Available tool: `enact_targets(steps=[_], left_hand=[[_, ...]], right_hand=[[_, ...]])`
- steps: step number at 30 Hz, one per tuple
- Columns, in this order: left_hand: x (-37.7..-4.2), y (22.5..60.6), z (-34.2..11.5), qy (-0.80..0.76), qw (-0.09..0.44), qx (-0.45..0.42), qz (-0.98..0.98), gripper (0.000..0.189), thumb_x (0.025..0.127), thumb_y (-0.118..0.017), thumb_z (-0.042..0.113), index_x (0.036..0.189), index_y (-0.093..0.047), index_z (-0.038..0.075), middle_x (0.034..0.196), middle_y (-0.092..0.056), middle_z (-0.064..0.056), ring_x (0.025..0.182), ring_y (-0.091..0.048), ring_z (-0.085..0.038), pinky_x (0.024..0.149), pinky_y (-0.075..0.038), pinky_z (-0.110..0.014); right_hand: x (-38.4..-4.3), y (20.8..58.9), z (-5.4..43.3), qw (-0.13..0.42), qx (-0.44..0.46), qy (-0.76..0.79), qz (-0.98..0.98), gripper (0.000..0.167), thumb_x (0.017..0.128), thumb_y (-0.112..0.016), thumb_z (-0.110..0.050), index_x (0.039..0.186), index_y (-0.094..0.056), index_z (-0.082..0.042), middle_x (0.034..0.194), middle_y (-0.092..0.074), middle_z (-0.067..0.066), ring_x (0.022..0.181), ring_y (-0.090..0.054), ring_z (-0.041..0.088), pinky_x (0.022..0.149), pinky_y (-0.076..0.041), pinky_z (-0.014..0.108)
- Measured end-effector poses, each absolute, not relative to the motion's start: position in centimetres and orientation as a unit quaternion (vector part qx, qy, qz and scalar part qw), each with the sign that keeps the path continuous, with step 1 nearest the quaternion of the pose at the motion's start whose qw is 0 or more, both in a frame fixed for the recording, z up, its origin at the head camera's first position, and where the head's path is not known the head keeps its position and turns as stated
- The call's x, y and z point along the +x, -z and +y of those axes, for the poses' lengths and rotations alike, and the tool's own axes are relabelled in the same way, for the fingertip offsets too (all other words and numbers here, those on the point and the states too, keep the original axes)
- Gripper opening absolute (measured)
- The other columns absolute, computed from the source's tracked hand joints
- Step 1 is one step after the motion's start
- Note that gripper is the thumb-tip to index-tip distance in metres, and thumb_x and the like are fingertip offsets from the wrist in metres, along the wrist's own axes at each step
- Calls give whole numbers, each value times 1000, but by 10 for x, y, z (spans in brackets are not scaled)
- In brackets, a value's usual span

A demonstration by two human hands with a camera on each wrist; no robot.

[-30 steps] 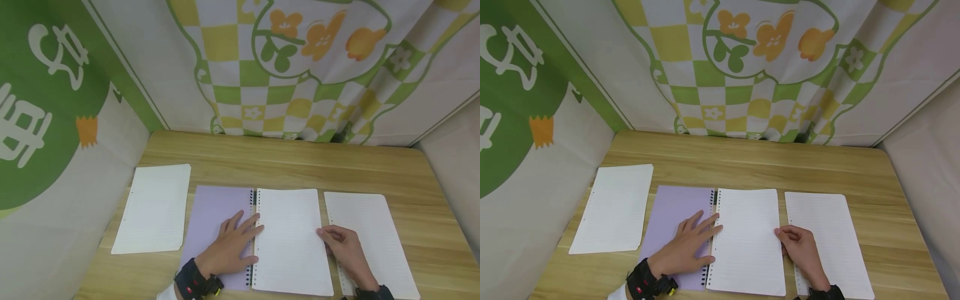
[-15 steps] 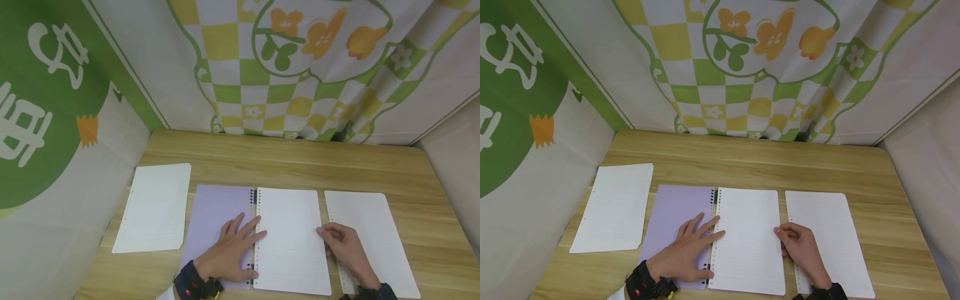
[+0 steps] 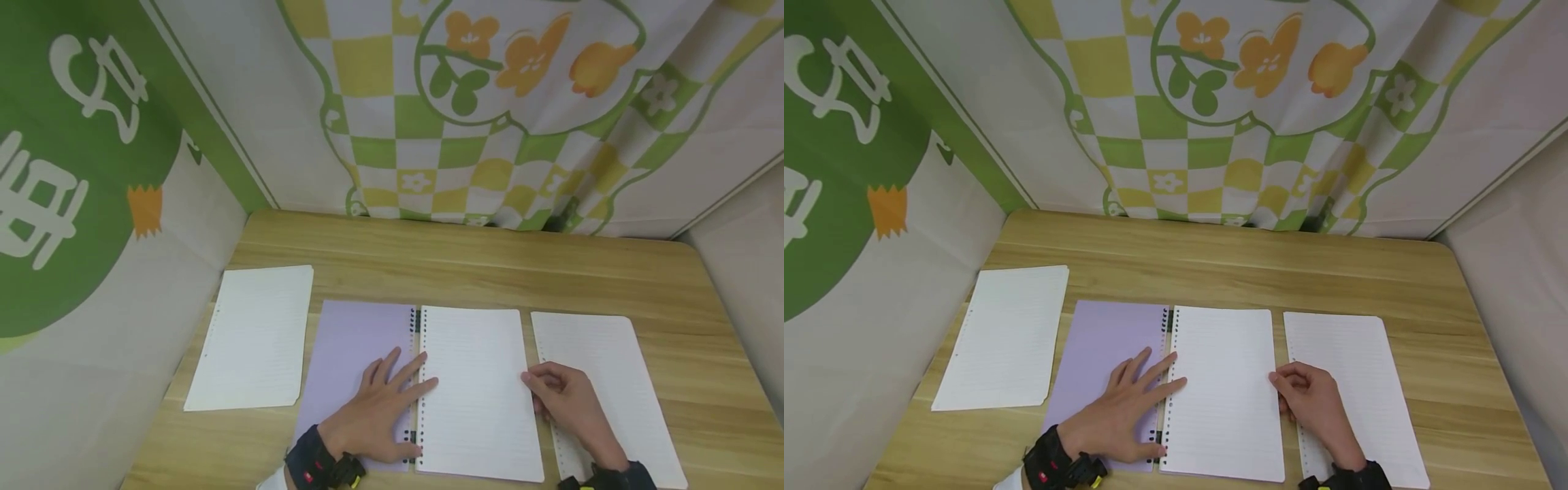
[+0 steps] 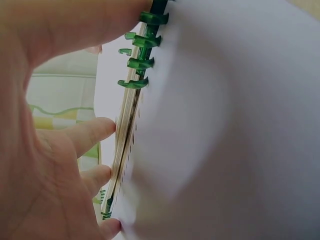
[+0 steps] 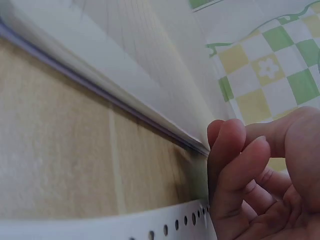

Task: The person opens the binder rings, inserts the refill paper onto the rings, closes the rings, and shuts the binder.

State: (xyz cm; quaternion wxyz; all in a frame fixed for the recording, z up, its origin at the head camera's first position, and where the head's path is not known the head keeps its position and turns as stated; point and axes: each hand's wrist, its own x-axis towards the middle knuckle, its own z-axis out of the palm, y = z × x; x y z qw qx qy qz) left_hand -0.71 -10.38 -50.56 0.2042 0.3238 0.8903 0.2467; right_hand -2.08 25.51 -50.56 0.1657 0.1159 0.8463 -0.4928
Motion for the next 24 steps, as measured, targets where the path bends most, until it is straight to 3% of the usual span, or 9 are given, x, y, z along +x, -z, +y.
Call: enact_targets(steps=[11,17,20,24], left_hand=[[-11,498,-100,-227,213,346,885,95,87,-82,47,167,-36,26,181,-9,-4,164,-5,-47,125,-17,-72],[-23,488,-76,-224,194,393,870,93,91,-74,58,167,-35,22,181,-13,-5,164,-10,-45,125,-20,-70],[-31,485,-55,-209,182,410,869,89,95,-68,62,167,-36,22,180,-18,-1,164,-16,-41,126,-23,-67],[-39,480,-23,-182,172,430,867,74,104,-62,53,166,-38,21,178,-24,3,163,-24,-34,128,-29,-57]], right_hand=[[-19,500,283,141,122,475,860,29,106,-69,-19,119,-71,6,87,-77,9,68,-69,15,60,-56,26],[-17,496,317,79,106,395,909,30,107,-67,-23,120,-72,4,97,-79,13,77,-71,8,63,-58,24],[-15,493,338,29,99,330,938,30,106,-68,-24,118,-73,3,104,-78,20,86,-74,19,64,-54,19],[-14,489,365,33,115,271,955,45,106,-68,-28,129,-64,10,122,-67,34,105,-69,48,82,-62,41]])
